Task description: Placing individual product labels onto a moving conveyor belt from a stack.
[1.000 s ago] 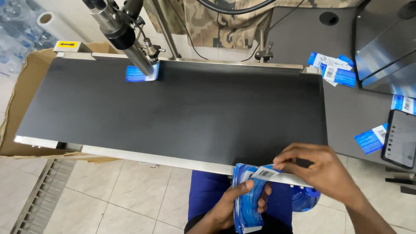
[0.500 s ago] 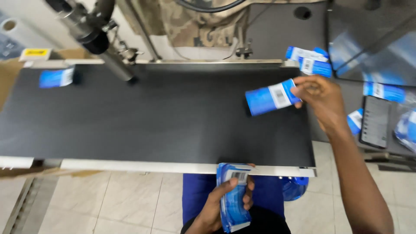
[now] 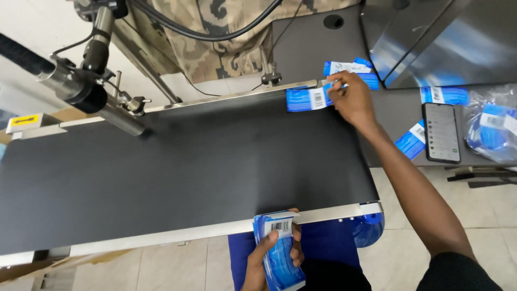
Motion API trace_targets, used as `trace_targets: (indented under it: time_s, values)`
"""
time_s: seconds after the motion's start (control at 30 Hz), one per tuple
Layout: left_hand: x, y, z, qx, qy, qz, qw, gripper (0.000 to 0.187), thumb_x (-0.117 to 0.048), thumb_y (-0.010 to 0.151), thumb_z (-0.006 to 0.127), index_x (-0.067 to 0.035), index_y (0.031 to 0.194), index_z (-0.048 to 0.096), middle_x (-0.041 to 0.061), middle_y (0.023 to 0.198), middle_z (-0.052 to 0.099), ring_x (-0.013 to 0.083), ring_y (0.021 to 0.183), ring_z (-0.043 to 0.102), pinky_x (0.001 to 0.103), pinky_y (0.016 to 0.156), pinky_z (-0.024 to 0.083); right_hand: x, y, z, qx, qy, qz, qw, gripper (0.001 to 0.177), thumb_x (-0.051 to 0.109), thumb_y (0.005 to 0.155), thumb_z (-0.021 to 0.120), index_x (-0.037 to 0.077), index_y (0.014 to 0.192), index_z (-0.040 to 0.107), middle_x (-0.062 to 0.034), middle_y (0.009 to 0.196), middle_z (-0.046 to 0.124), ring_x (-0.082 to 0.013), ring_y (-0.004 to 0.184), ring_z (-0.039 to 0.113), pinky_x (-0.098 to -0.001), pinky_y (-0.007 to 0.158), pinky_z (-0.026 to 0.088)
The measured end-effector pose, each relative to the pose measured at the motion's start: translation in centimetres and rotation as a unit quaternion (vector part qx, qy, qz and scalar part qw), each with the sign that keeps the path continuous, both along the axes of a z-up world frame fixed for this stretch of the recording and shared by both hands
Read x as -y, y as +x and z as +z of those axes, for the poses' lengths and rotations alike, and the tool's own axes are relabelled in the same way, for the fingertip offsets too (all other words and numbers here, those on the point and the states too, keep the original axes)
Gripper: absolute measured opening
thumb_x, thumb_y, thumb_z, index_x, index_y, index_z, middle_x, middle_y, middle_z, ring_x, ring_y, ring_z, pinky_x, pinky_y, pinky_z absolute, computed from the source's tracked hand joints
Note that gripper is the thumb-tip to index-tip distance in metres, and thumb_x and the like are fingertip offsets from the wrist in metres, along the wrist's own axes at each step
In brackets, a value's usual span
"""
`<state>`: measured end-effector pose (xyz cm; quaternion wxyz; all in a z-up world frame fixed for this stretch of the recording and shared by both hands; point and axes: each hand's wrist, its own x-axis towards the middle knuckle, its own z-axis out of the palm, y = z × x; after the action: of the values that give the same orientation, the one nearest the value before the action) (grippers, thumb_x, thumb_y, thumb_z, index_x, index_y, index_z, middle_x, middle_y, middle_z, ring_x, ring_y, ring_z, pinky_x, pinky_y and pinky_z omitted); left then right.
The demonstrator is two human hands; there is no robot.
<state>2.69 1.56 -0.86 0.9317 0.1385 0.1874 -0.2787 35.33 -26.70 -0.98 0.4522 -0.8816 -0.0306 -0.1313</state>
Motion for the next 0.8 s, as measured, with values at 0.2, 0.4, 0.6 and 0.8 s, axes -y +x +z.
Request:
trace_targets:
  time_s: [0.2,0.4,0.6,0.8]
  values:
    - [0.1,0.4,-1.6,0.007,-0.035,-0.006,0.999,0.08,-0.028,0.093,0.074,-0.005,0.163,0.044,0.019,0.106,0.066,0.0247,0.072,0.07,0.039,0.065,0.061,-1.6,-1.8,1.0,0.038,-0.065,0.016,0.997,0.017,0.016,0.104,0.077,0.011,0.121,0.079,-0.0075,0.108,0.058,-0.0171,0.075,0.063,-0.0337,0.081,0.055]
    - [0.5,0.7,-0.7,0.004,-0.014,0.007,1.0,0.08,-0.028,0.092,0.073,-0.003,0.163,0.045,0.019,0.103,0.066,0.0234,0.069,0.069,0.036,0.061,0.059,-4.2,-11.0,7.2,-0.017,-0.002,0.169,0.985,0.023,0.035,0.104,0.072,0.015,0.113,0.079,-0.0023,0.11,0.075,-0.0126,0.086,0.067,-0.0287,0.075,0.052]
    - [1.4,0.3,-0.9,-0.016,0.036,0.013,0.999,0.056,-0.035,0.096,0.067,0.004,0.134,0.055,0.018,0.106,0.064,0.022,0.071,0.063,0.035,0.064,0.053,-6.7,-21.1,9.4,-0.168,-0.009,0.348,0.922,0.045,0.047,0.088,0.084,0.022,0.126,0.081,0.0041,0.112,0.068,-0.0101,0.098,0.072,-0.027,0.08,0.058]
    - [2.0,0.3,0.6,0.015,0.087,-0.072,0.994,0.052,-0.042,0.098,0.065,0.006,0.115,0.065,0.016,0.077,0.064,0.0237,0.065,0.062,0.034,0.067,0.052,-5.4,-23.2,8.1,-0.011,-0.041,0.357,0.933,0.025,0.026,0.109,0.062,0.009,0.121,0.078,-0.0019,0.112,0.082,-0.0181,0.104,0.076,-0.0325,0.09,0.06]
